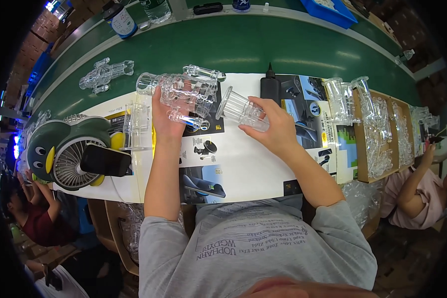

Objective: Assembling clear plastic housing components using a solvent dispenser at a factory workstation.

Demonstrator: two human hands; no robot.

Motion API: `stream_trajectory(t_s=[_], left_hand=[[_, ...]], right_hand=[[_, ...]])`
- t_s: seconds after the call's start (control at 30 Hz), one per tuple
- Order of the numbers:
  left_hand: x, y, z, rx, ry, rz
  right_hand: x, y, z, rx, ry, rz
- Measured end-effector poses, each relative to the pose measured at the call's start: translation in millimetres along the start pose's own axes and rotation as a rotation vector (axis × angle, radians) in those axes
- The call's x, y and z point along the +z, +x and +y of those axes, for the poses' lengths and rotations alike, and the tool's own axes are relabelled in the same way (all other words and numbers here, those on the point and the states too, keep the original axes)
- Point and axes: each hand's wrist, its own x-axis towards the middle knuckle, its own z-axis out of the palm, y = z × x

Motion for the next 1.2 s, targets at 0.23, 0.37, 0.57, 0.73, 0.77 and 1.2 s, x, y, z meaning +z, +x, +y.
stream_trajectory(t_s=[0.23,0.37,0.57,0.73,0.77,1.2], left_hand=[[4.6,-5.7,-5.2,-0.027,0.013,-0.05],[2.2,-5.3,-7.5,-0.047,-0.002,-0.097],[4.8,-7.1,-9.6,-0.033,0.022,-0.125],[5.6,-7.9,-10.0,-0.028,0.018,-0.156],[5.4,-8.1,-9.9,-0.024,0.022,-0.15],[9.5,-10.3,-11.6,-0.024,0.052,-0.108]], right_hand=[[2.6,-0.3,0.2,-0.023,-0.003,-0.016],[3.3,-0.6,1.0,-0.038,-0.015,-0.023],[3.5,-1.3,2.1,-0.057,-0.05,-0.019],[3.1,-1.4,1.5,-0.068,-0.065,-0.006],[3.3,-1.5,1.4,-0.071,-0.072,-0.009],[3.6,-1.8,0.8,-0.08,-0.096,-0.002]])
